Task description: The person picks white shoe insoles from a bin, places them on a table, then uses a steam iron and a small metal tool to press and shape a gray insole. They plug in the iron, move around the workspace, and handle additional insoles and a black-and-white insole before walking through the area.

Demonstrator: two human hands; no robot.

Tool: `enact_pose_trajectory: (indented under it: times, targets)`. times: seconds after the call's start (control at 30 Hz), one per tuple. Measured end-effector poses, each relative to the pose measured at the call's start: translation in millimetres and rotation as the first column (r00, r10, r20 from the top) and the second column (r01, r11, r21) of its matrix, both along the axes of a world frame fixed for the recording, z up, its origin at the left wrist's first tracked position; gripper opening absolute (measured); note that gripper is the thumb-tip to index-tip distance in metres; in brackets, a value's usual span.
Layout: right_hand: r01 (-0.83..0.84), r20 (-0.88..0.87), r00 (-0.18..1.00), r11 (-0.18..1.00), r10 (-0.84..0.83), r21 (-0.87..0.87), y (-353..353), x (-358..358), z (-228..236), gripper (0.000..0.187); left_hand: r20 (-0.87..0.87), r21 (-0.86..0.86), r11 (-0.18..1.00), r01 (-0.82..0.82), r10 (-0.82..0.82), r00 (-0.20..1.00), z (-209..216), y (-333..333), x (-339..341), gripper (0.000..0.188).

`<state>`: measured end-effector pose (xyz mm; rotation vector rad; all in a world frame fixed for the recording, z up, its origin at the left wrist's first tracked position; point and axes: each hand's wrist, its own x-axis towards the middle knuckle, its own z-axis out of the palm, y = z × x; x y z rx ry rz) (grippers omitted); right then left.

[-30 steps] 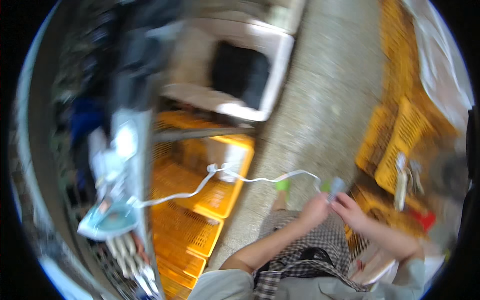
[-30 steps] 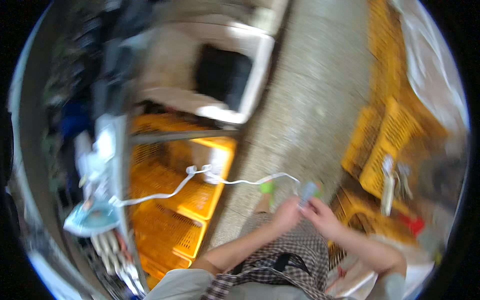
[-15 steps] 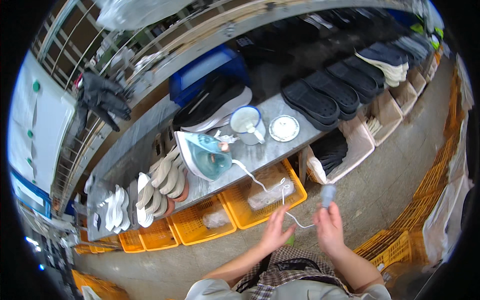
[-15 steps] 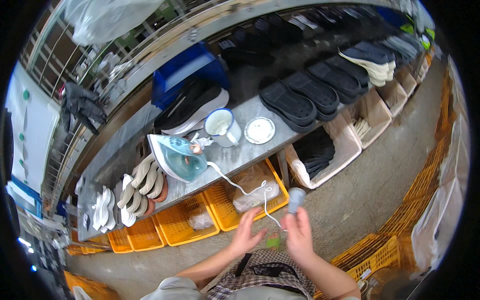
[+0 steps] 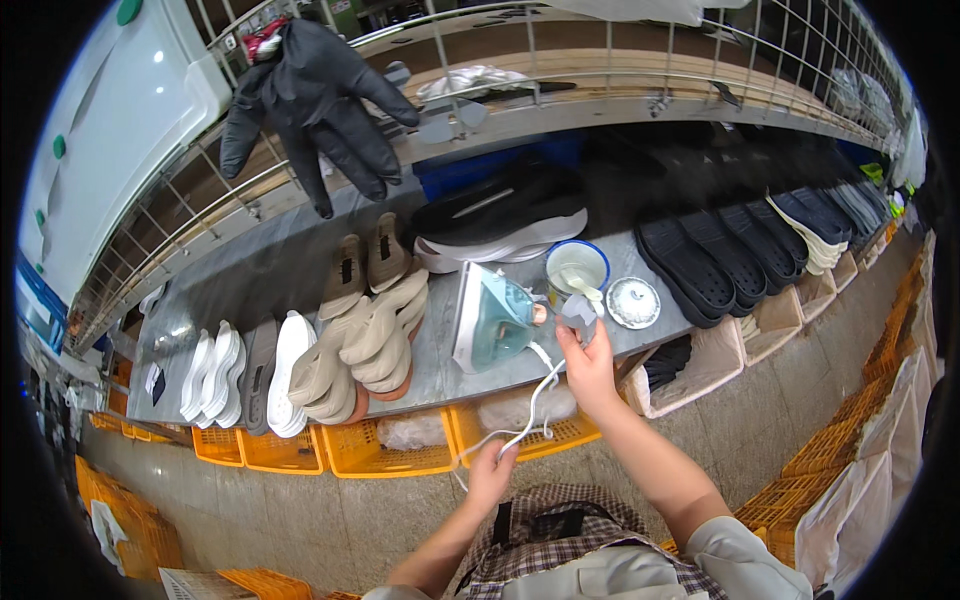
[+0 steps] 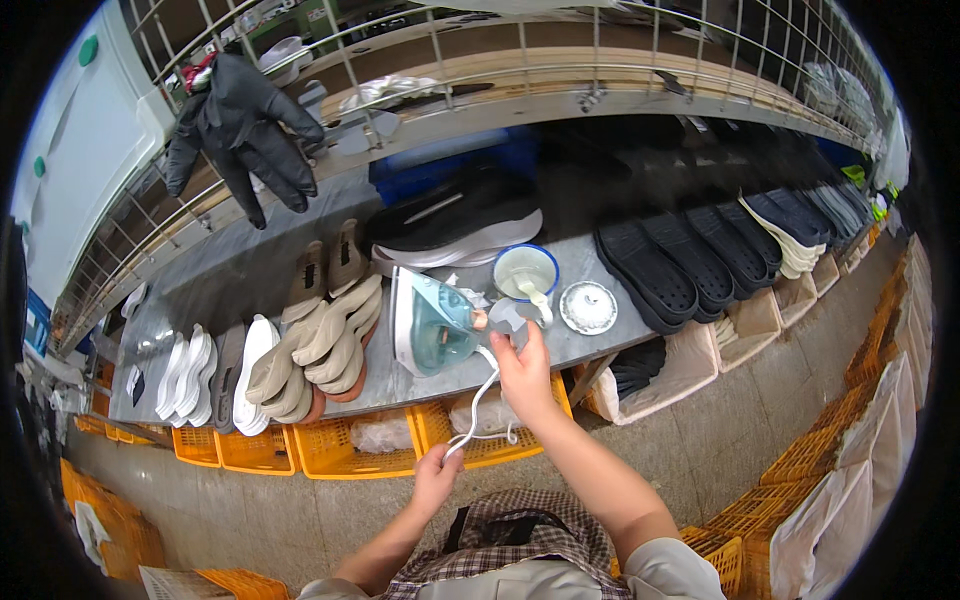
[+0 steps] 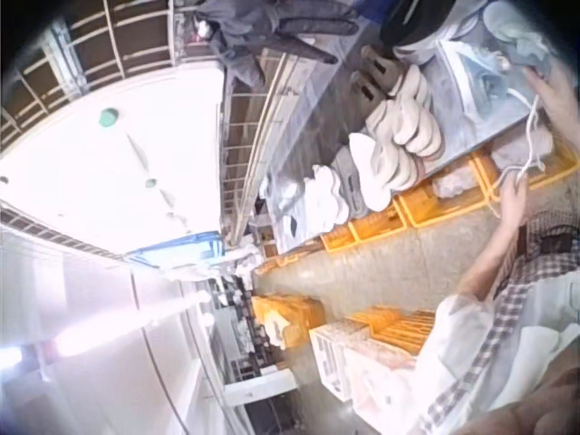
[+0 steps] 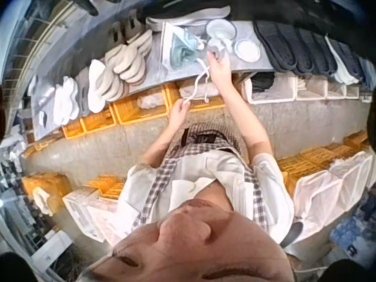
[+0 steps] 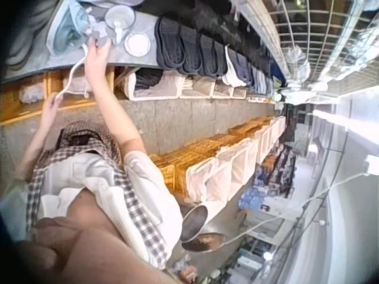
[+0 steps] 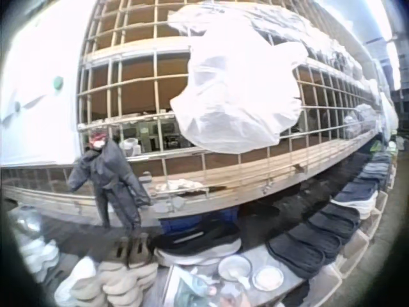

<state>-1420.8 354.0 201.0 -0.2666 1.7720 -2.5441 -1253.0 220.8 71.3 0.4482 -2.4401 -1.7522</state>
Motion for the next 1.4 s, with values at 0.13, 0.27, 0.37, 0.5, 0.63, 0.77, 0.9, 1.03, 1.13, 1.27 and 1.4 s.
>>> enact_pose_trajectory:
  times: [0.13, 0.27, 0.37, 0.5, 0.63, 0.77, 0.9, 1.03, 1.13, 1.27, 1.4]
  targets:
    - [-0.018, -0.088, 0.996, 0.996, 0.01, -0.082, -20, -19, -39, 0.043, 0.045, -0.048, 0.988, -0.146, 0.149, 0.988, 4, 0, 13, 0.019]
    - [0.007, -0.051, 0.999, 0.996, -0.012, -0.088, -34, -24, -69, 0.05, 0.09, -0.095, 0.976, -0.197, 0.206, 0.974, 14, 10, 35, 0.018]
    - [0.042, -0.156, 0.986, 0.994, -0.058, -0.105, -43, -29, -83, 0.05, 0.057, -0.124, 0.963, -0.239, 0.248, 0.967, 17, 19, 47, 0.018]
    - [0.049, -0.191, 0.979, 0.989, -0.076, -0.141, -53, -37, -95, 0.051, 0.09, -0.113, 0.965, -0.235, 0.245, 0.965, 13, 33, 56, 0.019]
    - [0.079, -0.138, 0.986, 0.991, -0.094, -0.109, -60, -42, -95, 0.051, 0.121, -0.073, 0.974, -0.215, 0.222, 0.967, 8, 40, 61, 0.026]
    - [0.079, -0.143, 0.985, 0.989, -0.096, -0.122, -69, -39, -91, 0.055, 0.16, -0.101, 0.972, -0.212, 0.226, 0.961, 9, 42, 80, 0.027]
    - [0.125, -0.086, 0.986, 0.977, -0.141, -0.17, -69, -32, -91, 0.058, 0.208, -0.124, 0.966, -0.225, 0.247, 0.946, 8, 30, 106, 0.027]
    - [0.162, -0.125, 0.977, 0.98, -0.176, -0.112, -49, -17, -86, 0.06, 0.297, -0.222, 0.946, -0.234, 0.294, 0.908, 7, 8, 138, 0.025]
    - [0.19, -0.14, 0.972, 0.982, -0.19, -0.013, -31, 3, -71, 0.057, 0.314, -0.047, 0.942, -0.333, 0.33, 0.89, 1, -12, 160, 0.023]
    - [0.17, -0.235, 0.96, 0.983, -0.15, 0.068, -20, 45, -44, 0.044, 0.242, -0.196, 0.921, -0.336, 0.378, 0.894, -10, -79, 190, 0.026]
    - [0.223, -0.281, 0.943, 0.966, -0.179, 0.134, -32, 94, -25, 0.038, 0.01, -0.129, 0.755, -0.643, 0.65, 0.76, -13, -195, 187, 0.039]
